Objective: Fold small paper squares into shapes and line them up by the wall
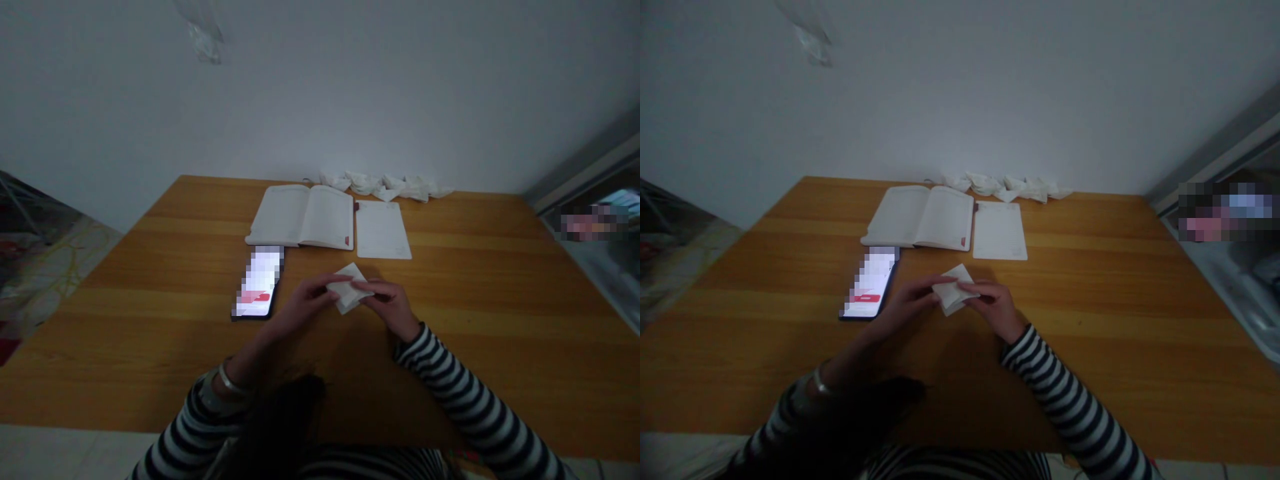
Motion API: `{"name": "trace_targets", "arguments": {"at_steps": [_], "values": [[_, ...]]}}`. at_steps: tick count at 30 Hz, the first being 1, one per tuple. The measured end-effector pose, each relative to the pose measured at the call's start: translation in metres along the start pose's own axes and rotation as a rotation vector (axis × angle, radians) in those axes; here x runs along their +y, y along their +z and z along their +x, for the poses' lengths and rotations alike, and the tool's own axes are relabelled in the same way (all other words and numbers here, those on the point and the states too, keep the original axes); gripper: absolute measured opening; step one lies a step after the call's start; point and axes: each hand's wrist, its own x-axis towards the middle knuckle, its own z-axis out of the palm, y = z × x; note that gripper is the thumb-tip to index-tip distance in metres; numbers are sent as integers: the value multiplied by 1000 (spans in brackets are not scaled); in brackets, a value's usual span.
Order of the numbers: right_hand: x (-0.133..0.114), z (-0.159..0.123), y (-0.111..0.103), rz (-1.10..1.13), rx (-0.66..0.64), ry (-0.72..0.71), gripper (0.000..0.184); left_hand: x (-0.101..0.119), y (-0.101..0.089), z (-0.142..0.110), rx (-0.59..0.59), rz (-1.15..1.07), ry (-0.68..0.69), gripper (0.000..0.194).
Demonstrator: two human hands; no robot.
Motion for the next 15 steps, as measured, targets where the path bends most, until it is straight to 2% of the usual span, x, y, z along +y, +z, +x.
{"name": "trace_targets", "arguments": {"at_steps": [3, 6, 8, 11, 15], "values": [[-2, -1, 2, 27, 50, 14, 19, 0, 0, 2, -32, -25, 59, 34], [-4, -1, 6, 38, 64, 49, 17, -2, 0, 4, 61, -5, 52, 20], [-4, -2, 8, 55, 135, 89, 13, -3, 0, 5, 110, 16, 30, 16], [-3, -2, 12, 94, 275, 135, 12, -5, 2, 4, 190, 12, -19, 17], [-2, -1, 16, 90, 366, 144, 22, -8, 10, 5, 309, -32, -85, 25]]}}
